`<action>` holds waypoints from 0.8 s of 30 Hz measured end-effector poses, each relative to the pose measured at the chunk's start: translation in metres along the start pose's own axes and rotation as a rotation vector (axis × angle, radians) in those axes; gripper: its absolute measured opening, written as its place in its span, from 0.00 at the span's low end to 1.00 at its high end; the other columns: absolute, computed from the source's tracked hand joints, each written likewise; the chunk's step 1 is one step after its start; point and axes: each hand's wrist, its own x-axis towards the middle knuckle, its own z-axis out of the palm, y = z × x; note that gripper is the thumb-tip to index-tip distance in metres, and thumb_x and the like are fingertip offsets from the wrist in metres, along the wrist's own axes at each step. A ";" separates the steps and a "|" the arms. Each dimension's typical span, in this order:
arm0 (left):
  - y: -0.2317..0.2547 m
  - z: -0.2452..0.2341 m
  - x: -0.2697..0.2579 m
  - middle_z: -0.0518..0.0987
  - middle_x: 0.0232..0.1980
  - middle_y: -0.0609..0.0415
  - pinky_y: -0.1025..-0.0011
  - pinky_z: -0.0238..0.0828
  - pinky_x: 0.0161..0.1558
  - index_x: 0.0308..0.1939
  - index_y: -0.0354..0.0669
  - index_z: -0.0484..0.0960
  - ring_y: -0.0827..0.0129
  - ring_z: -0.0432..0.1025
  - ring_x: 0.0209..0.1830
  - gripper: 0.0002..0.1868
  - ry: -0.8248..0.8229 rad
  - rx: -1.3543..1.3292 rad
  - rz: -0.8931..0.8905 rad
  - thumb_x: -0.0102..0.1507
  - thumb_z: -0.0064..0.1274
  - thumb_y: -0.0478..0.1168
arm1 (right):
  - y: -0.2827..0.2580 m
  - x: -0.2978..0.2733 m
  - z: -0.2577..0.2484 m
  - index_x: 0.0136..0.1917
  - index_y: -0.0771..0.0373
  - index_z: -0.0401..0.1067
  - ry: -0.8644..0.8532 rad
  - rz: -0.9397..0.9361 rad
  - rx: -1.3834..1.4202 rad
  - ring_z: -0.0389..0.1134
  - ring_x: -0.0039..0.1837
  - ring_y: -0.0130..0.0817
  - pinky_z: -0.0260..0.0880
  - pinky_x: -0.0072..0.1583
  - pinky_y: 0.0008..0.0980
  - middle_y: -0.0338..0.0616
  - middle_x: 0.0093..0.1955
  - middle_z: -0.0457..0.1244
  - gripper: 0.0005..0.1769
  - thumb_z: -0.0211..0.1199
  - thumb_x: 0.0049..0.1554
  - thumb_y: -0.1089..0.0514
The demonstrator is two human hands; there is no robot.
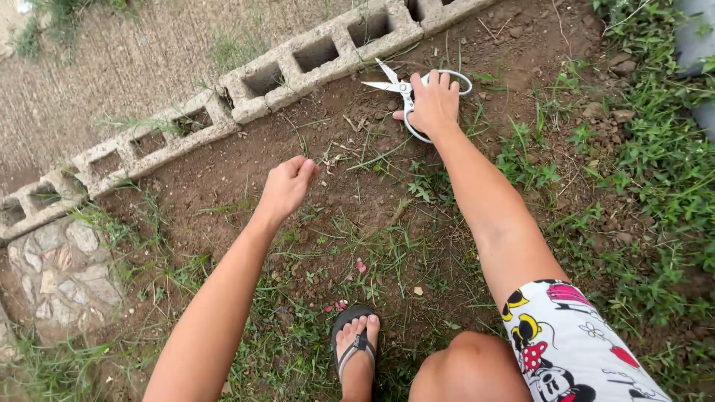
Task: Trimming grass and weeds using a pair of scissors in a garden area.
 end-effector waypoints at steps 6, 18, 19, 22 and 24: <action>0.010 0.011 0.010 0.85 0.38 0.48 0.64 0.73 0.46 0.47 0.42 0.85 0.64 0.79 0.38 0.21 -0.058 -0.001 0.063 0.70 0.43 0.52 | 0.014 0.011 0.002 0.64 0.55 0.69 0.050 -0.091 -0.066 0.59 0.61 0.52 0.59 0.57 0.51 0.53 0.58 0.60 0.46 0.73 0.44 0.24; -0.020 -0.013 -0.011 0.85 0.37 0.49 0.64 0.73 0.45 0.46 0.40 0.85 0.65 0.78 0.37 0.20 -0.030 -0.029 -0.036 0.71 0.43 0.51 | 0.026 0.062 0.035 0.61 0.59 0.67 -0.147 -0.396 -0.204 0.70 0.53 0.48 0.70 0.50 0.48 0.53 0.56 0.63 0.08 0.56 0.73 0.54; -0.025 -0.015 -0.012 0.85 0.37 0.49 0.64 0.73 0.45 0.46 0.40 0.85 0.65 0.78 0.37 0.20 -0.024 -0.037 -0.045 0.71 0.43 0.51 | 0.020 0.059 0.033 0.61 0.59 0.67 -0.151 -0.408 -0.207 0.70 0.53 0.48 0.70 0.50 0.48 0.53 0.56 0.63 0.08 0.56 0.73 0.54; -0.033 -0.015 -0.013 0.85 0.39 0.51 0.65 0.74 0.46 0.47 0.39 0.84 0.66 0.78 0.38 0.20 -0.024 -0.083 -0.049 0.71 0.42 0.51 | -0.002 0.050 0.014 0.66 0.54 0.66 -0.224 -0.607 -0.171 0.68 0.56 0.48 0.69 0.53 0.47 0.52 0.58 0.62 0.09 0.52 0.74 0.55; -0.034 -0.015 -0.014 0.85 0.43 0.52 0.65 0.73 0.50 0.48 0.40 0.85 0.68 0.78 0.44 0.20 0.007 -0.060 0.031 0.70 0.44 0.50 | -0.037 0.048 -0.009 0.63 0.55 0.66 -0.094 -0.457 -0.308 0.62 0.57 0.48 0.63 0.54 0.46 0.56 0.55 0.59 0.30 0.67 0.49 0.49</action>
